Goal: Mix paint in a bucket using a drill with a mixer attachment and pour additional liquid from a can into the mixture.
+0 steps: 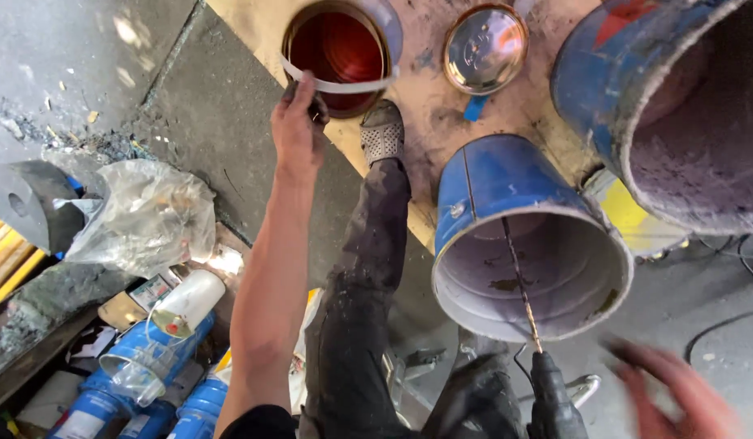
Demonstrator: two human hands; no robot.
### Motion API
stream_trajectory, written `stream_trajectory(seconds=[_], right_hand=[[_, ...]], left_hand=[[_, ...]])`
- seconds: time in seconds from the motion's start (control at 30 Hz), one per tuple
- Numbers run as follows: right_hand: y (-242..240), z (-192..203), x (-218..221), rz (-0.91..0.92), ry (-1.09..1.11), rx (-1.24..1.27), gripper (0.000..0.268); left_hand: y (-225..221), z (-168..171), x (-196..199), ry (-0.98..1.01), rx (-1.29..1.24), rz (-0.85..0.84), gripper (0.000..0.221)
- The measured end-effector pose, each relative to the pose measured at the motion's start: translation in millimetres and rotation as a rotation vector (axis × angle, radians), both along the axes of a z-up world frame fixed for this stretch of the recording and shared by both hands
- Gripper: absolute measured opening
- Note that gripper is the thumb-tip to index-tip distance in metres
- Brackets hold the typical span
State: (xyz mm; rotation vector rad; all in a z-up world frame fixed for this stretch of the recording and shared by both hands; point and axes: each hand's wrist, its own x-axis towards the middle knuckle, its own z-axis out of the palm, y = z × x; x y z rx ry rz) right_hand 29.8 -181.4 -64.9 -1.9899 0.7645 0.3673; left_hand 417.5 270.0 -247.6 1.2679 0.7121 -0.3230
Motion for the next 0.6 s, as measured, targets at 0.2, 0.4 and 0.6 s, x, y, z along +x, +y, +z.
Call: stream_trajectory(seconds=[0.2,0.4,0.6], right_hand=[[179,45,256,0.435,-0.428,0.011,0.047],[269,106,257,0.403,-0.193,0.297,0.070],[285,255,139,0.124,-0.330,0.556,0.030]], left_hand=[[-36,130,-51,0.006,0.162,-0.129,0.018],[19,296,-114,-0.072,0.563,-0.492,0.020],[95,290,-192,0.016,0.778,-0.309,0.019]])
